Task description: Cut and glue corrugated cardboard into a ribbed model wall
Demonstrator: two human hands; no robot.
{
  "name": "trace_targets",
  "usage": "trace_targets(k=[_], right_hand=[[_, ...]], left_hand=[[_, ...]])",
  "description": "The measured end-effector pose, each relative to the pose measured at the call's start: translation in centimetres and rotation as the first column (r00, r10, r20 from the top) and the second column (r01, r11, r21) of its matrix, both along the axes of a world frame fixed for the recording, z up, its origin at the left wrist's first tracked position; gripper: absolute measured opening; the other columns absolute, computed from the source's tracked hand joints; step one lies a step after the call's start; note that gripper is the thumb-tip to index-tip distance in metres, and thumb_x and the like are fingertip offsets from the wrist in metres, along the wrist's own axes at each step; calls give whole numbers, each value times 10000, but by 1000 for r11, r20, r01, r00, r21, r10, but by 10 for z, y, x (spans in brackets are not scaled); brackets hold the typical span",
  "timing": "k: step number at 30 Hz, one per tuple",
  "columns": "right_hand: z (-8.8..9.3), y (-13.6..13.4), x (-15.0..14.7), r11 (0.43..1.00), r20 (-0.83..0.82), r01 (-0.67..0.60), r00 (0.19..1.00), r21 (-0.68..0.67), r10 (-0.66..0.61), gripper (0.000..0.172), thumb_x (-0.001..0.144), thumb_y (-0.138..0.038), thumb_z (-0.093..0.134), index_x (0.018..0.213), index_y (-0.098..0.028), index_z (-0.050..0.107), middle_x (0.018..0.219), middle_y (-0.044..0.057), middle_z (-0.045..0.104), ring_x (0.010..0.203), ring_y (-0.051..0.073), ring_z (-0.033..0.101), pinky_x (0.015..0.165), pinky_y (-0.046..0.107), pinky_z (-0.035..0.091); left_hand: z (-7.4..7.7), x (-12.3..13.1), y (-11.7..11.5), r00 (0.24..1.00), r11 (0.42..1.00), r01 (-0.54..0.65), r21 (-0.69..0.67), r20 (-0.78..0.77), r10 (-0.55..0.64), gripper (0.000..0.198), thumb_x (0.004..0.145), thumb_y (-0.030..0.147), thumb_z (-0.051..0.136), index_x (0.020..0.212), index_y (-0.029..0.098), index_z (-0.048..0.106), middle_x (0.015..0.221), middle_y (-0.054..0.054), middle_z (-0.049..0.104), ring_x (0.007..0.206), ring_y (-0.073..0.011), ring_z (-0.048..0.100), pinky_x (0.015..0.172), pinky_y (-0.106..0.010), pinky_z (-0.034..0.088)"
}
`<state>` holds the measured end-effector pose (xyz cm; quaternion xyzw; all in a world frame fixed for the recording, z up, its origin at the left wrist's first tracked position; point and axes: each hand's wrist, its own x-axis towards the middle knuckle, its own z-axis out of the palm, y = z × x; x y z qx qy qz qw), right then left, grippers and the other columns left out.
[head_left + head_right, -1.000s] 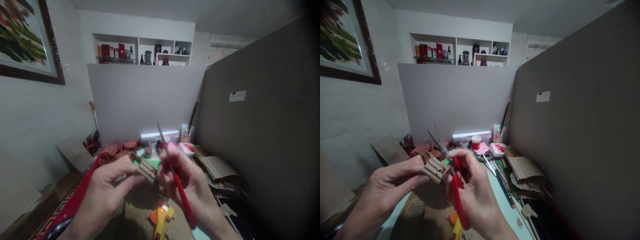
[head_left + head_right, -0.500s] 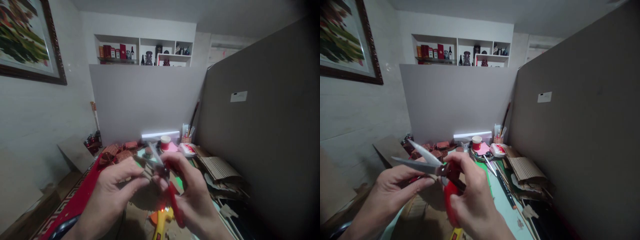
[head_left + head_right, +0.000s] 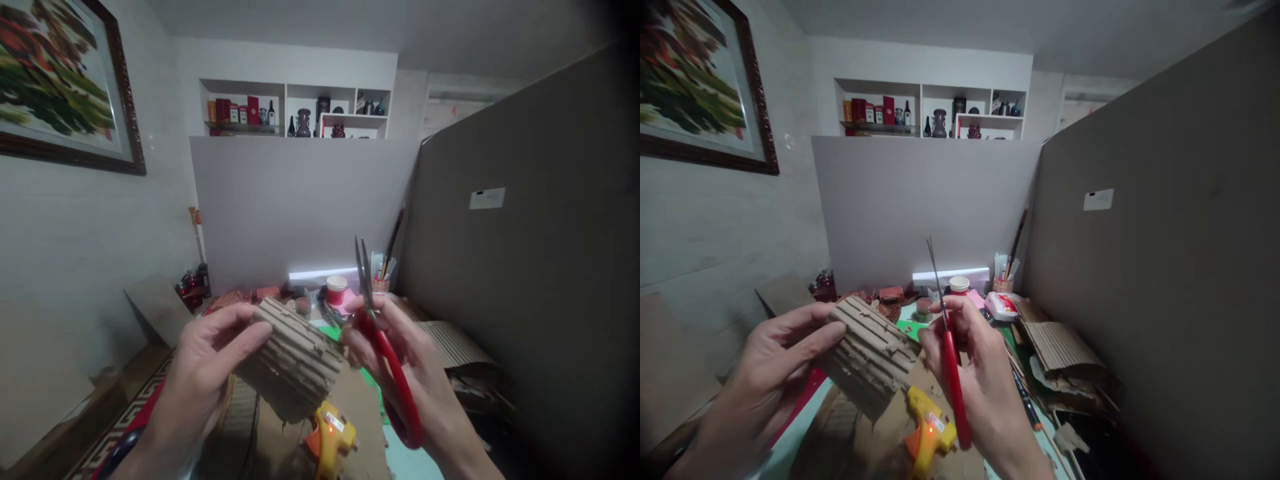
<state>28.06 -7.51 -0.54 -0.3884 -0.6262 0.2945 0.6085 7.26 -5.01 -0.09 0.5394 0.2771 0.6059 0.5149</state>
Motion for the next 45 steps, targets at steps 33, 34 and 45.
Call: trace_targets(k=[33,34,45], right_hand=[[-6,1,-12,982,71,113,990,148,-125,188,832,-170,647,990,-233,566,836,-23,607,698,120,592,631,241,506],[-7,4,-7,984,23,121,992,130,-125,209,826,-191,672,1001,-234,565,844,-20,615,705,121,603,636,240,513],[1,4,6,992,11,81,997,100,-82,261,790,-221,756,989,-242,588,817,-41,649,722,102,627,679,194,538]], left_hand=[[-7,2,1,942,993,119,-25,-312,-121,240,826,360,749,1008,222,822,942,-65,827,896,-268,754,775,-314,588],[-7,1,0,953,992,117,-42,-277,-124,235,818,350,757,1008,227,822,951,-63,826,905,-269,754,793,-322,591],[-4,4,-4,986,990,98,-99,-124,-110,225,820,297,748,1028,241,815,1158,-78,783,1154,-318,675,1066,-466,474]])
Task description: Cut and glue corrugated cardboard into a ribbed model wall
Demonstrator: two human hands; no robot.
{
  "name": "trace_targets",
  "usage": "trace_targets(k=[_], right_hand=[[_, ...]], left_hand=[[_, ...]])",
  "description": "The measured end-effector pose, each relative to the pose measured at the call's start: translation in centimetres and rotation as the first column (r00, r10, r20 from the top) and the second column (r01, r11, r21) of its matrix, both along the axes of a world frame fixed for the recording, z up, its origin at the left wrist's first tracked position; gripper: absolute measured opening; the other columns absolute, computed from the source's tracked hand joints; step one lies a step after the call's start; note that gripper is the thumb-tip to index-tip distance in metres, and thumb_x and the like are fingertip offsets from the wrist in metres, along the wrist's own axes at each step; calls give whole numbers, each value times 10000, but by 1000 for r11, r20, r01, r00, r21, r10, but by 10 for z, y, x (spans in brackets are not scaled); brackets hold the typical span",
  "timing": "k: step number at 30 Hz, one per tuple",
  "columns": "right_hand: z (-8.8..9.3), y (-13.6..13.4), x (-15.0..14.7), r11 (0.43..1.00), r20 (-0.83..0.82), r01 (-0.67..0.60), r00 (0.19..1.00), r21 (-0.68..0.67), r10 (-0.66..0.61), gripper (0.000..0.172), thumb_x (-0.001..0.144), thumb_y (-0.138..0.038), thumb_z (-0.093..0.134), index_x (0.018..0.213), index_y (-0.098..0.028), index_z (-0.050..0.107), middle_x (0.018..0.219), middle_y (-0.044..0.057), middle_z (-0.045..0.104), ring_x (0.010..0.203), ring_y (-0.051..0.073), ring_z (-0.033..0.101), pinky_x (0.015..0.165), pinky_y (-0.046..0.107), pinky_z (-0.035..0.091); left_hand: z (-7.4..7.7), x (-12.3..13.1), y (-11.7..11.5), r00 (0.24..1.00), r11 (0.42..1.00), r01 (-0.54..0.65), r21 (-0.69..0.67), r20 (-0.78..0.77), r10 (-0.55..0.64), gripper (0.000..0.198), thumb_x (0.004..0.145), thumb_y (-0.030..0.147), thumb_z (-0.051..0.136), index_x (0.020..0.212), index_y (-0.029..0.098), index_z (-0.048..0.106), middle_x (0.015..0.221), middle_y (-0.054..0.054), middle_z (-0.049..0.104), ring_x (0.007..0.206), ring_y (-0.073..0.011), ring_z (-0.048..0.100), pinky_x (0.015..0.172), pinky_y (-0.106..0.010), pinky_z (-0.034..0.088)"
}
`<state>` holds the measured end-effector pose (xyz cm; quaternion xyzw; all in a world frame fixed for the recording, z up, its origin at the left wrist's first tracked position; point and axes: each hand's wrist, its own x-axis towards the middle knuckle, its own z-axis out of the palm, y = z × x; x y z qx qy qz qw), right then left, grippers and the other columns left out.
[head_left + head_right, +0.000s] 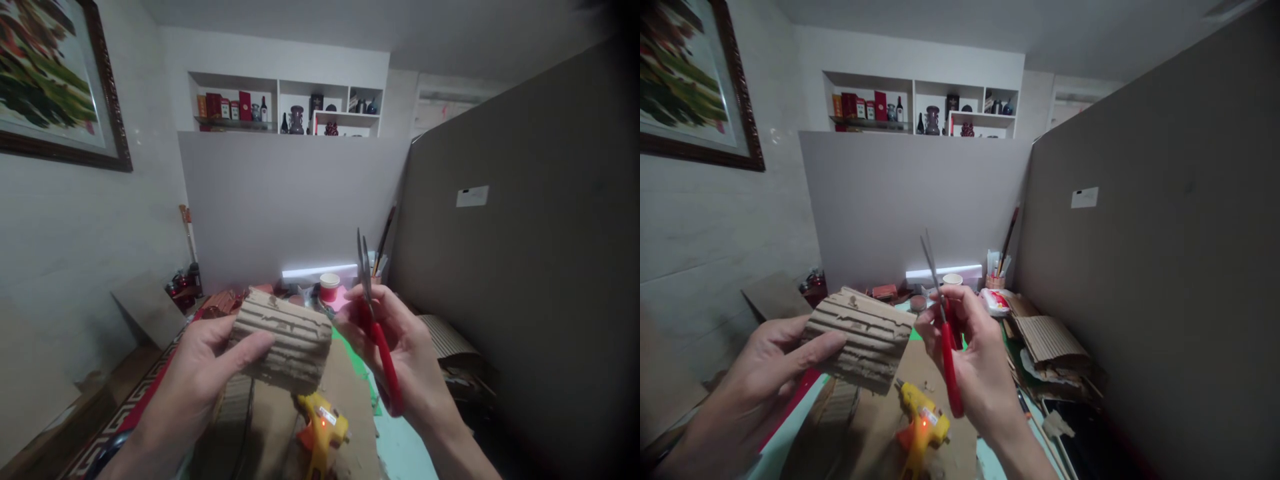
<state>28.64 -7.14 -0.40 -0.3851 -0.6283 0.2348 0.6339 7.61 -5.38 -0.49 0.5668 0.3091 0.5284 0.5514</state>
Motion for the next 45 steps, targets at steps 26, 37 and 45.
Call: trace_targets(k=[26,37,45], right_hand=[[-9,3,-14,984,-61,-174,983,-41,171,172,818,-200,652,948,-233,545,764,-47,590,658,97,562,600,213,467],[-15,24,6,986,-224,-52,975,-159,15,316,755,-363,806,922,-232,572,651,-74,582,538,75,470,484,193,358],[-13,15,-4,974,-94,-134,989,-181,118,332,783,-464,783,957,-245,605,716,-42,641,617,82,599,549,148,487]], left_hand=[[0,0,11,996,998,66,5,-67,-66,212,794,287,772,985,205,820,915,-60,812,873,-230,716,791,-305,557],[2,-1,9,988,994,94,-60,131,-86,279,813,234,765,1089,194,784,851,-53,799,760,-183,718,725,-263,574],[1,0,12,987,998,48,-49,154,-40,226,895,354,680,981,186,804,905,-66,814,834,-209,741,641,-230,559]])
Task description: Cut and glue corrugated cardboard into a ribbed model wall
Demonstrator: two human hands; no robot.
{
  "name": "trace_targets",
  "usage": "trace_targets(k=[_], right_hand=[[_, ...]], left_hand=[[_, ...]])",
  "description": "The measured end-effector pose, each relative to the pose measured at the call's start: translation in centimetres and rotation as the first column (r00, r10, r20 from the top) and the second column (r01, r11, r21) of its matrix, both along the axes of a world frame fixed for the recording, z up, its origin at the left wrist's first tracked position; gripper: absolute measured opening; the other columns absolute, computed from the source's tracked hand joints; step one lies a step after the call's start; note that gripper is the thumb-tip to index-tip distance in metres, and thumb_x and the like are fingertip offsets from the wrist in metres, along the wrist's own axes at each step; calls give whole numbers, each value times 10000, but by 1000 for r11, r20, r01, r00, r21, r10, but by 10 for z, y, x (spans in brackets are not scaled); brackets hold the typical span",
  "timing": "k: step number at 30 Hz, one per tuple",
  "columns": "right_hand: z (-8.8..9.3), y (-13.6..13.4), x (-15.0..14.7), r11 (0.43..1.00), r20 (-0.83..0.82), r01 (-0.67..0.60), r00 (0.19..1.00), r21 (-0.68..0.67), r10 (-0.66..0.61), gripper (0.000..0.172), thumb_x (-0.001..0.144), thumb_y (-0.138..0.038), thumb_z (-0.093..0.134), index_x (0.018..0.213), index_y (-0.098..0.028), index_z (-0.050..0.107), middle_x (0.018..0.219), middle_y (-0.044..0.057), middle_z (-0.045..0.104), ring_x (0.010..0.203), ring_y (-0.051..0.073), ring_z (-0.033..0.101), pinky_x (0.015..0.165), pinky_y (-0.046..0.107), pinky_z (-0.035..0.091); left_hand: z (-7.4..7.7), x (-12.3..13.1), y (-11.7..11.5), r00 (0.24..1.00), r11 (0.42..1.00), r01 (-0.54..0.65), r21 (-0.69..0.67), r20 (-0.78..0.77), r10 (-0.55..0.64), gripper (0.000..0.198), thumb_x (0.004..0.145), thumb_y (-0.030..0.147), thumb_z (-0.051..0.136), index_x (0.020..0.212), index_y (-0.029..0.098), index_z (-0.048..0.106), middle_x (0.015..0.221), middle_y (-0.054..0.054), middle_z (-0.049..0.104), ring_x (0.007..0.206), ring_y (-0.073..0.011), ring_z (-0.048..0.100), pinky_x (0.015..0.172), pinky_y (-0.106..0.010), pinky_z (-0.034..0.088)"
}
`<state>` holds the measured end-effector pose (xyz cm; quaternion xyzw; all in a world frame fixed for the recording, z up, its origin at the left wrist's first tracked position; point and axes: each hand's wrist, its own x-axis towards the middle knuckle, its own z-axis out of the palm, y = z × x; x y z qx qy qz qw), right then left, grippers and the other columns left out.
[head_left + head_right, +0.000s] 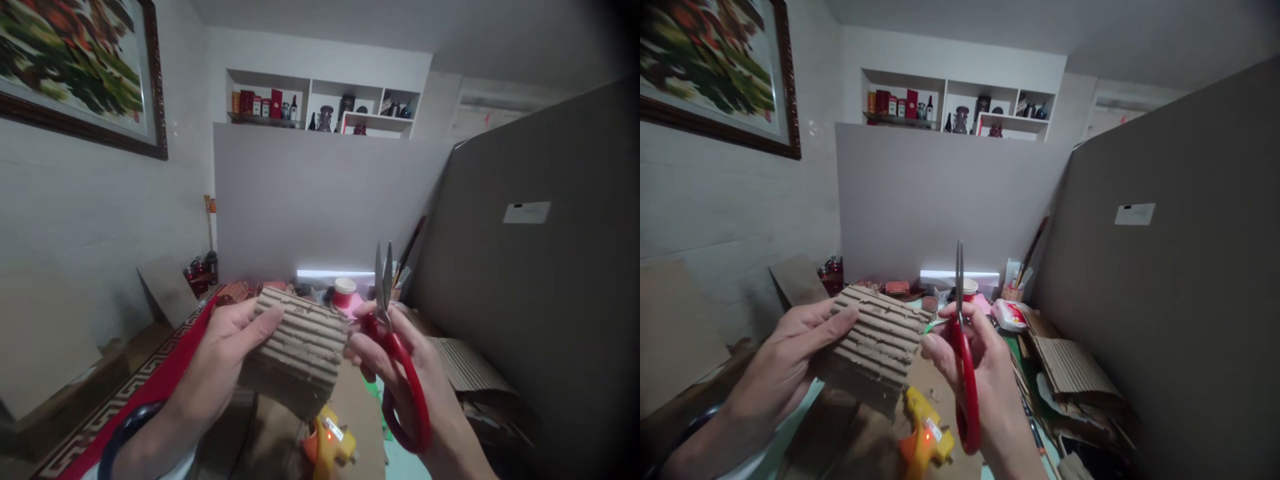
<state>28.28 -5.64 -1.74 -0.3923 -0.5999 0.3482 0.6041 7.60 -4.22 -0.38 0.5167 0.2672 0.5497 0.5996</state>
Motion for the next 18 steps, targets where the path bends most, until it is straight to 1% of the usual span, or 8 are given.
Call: trace_targets(k=[3,5,8,11,13,14,16,18], right_hand=[[1,-5,-1,996,-73,4,997,86,3,311,765,-389,812,981,-277,618,852,-23,682,752,125,698,661,190,582],[2,-10,-2,987,-54,46,998,156,-38,275,803,-324,784,1019,-307,616,915,-20,692,816,144,721,711,217,608],[2,-18,-7,954,85,121,985,274,-149,239,848,-242,721,1041,-331,613,928,-35,691,842,127,710,766,202,595],[1,-20,-13,923,246,105,947,371,-207,274,855,-192,668,1065,-342,577,860,-53,679,764,126,687,707,216,579],[-1,-18,-11,887,365,119,880,446,-302,315,852,-163,637,1107,-327,552,855,-34,675,724,143,663,638,241,552],[-2,-16,-8,851,422,125,825,510,-375,339,846,-137,616,1127,-311,545,871,-14,678,720,155,651,622,258,538],[-1,-12,2,739,498,96,679,667,-538,390,819,-84,569,1159,-273,540,896,32,686,744,192,636,649,311,526],[1,-9,11,644,532,20,545,765,-648,454,786,-55,541,1199,-245,540,897,64,692,786,232,631,697,366,524]], left_hand=[[0,0,0,999,1000,-17,-15,-37,16,290,930,400,620,1042,190,786,940,-68,810,884,-213,734,681,-238,547],[0,0,-1,998,999,-37,-20,-60,36,331,928,446,609,1078,200,771,952,-66,806,905,-217,728,713,-250,541],[-3,2,-1,992,997,-75,13,-97,76,331,911,472,628,1029,201,777,940,-59,800,901,-211,719,770,-265,527],[-4,4,-1,979,993,-111,45,-169,117,298,905,455,642,886,190,778,840,-35,787,793,-177,703,712,-244,510],[-3,3,1,963,986,-138,89,-220,154,320,891,464,657,803,177,769,746,-24,768,699,-162,682,637,-231,503],[-2,2,2,957,982,-150,113,-232,173,328,883,465,665,786,171,772,714,-23,762,672,-160,676,618,-229,506],[2,-2,4,954,976,-171,134,-226,198,319,878,453,674,803,165,790,700,-32,767,661,-165,679,618,-235,523],[6,-9,5,956,970,-206,130,-185,228,306,886,438,668,840,168,803,732,-45,780,681,-173,688,646,-253,539]])
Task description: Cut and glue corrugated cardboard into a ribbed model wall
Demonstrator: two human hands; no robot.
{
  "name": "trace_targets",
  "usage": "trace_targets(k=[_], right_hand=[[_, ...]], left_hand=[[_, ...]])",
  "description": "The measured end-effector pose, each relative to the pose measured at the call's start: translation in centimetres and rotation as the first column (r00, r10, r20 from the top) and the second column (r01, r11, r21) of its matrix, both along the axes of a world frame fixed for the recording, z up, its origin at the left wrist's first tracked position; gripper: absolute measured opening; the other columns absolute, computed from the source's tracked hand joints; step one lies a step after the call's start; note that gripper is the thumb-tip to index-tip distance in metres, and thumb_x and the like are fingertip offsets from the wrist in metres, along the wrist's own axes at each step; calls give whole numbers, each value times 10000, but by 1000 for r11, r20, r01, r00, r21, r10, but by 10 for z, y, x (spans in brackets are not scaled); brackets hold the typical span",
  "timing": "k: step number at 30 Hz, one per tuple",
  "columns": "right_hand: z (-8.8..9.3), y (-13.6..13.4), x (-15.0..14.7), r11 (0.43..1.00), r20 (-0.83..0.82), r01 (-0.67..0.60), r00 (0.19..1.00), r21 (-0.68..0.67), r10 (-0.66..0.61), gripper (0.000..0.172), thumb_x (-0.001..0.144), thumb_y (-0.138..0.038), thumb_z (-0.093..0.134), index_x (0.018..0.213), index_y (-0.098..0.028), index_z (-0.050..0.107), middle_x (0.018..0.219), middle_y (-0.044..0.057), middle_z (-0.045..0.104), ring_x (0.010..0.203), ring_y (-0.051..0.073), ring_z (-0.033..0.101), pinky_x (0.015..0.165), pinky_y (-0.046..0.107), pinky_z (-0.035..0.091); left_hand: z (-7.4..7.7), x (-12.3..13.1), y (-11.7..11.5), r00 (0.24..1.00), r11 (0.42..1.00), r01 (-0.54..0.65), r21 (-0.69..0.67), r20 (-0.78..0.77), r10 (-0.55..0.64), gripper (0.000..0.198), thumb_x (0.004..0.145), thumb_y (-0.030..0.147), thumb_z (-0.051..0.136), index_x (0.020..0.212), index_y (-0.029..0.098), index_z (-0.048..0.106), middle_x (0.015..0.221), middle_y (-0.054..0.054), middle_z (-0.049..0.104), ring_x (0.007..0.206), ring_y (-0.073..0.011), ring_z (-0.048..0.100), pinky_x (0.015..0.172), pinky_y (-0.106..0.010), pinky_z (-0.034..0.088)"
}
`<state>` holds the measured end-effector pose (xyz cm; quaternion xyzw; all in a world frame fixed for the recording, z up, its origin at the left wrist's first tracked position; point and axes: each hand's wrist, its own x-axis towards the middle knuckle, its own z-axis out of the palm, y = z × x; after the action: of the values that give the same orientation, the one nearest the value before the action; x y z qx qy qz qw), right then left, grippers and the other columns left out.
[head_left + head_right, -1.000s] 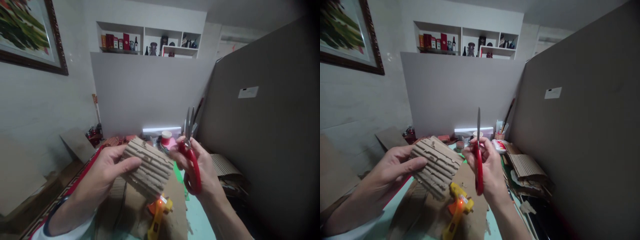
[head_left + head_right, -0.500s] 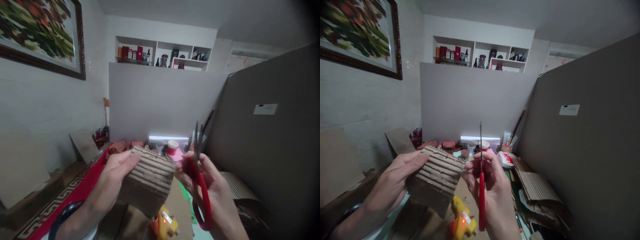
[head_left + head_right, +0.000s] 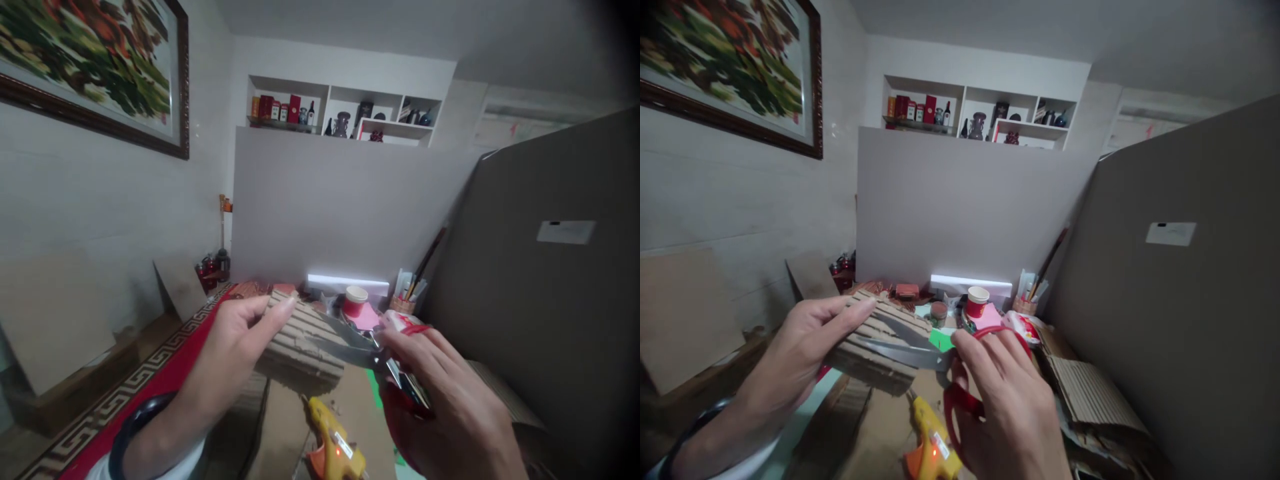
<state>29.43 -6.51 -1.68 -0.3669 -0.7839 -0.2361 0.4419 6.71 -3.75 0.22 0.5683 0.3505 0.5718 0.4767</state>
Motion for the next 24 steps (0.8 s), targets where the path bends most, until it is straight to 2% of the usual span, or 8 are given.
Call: trace_targets(k=[2,4,6,8,11,14,17,24], right_hand=[[1,2,6,999,66,32,997,38,-35,480,778,-55,547,1224,-234,550,867,69,688,797,251,628,714,393,521],[0,2,7,1000,-2,6,1000,-1,-6,448,795,-56,566,1200,-247,567,861,59,685,768,235,625,685,371,519],[-3,0,2,988,-158,-113,983,-107,95,402,829,-88,587,1182,-277,570,897,50,683,772,221,640,637,334,521],[-6,-4,-7,942,-324,-263,927,-208,188,381,856,-133,614,1187,-316,568,963,46,677,812,219,665,609,310,530],[-8,-10,-24,883,-483,-398,841,-248,244,381,855,-165,659,1176,-353,579,992,30,672,868,226,683,675,324,572],[-9,-10,-37,850,-531,-445,810,-283,247,341,840,-153,659,1116,-344,598,929,0,660,796,185,672,671,293,586],[-10,-7,-42,858,-524,-428,819,-285,235,341,806,-87,640,1057,-315,607,887,-19,644,757,149,637,636,245,562],[-17,-1,-44,819,-605,-500,755,-280,255,335,804,-88,655,1052,-308,605,860,-35,646,746,128,632,643,221,545]], left_hand=[[3,-7,0,999,999,-37,5,36,37,274,893,408,664,865,177,807,792,-54,791,715,-180,693,675,-268,547],[4,-10,-2,997,999,-53,12,57,52,236,891,371,667,878,181,806,824,-58,795,743,-191,698,691,-281,555],[4,-9,-5,998,999,-48,21,53,46,251,886,374,664,864,167,804,787,-63,790,707,-202,700,669,-300,568],[3,-5,-7,999,998,-42,41,0,42,299,887,404,653,827,149,796,720,-61,772,659,-202,695,644,-303,570],[-1,5,-9,992,998,-36,50,-118,42,354,900,432,617,740,149,757,664,-46,732,635,-187,664,596,-273,537],[-6,13,-9,987,999,-26,48,-159,33,373,891,416,604,625,167,682,610,-27,667,583,-169,597,533,-259,477],[-9,17,-9,983,997,-37,65,-177,48,358,836,389,642,550,177,612,565,-11,599,568,-164,549,523,-259,431],[-6,19,-7,979,997,-32,66,-197,45,336,808,350,616,521,190,551,542,16,528,524,-134,456,502,-255,364]])
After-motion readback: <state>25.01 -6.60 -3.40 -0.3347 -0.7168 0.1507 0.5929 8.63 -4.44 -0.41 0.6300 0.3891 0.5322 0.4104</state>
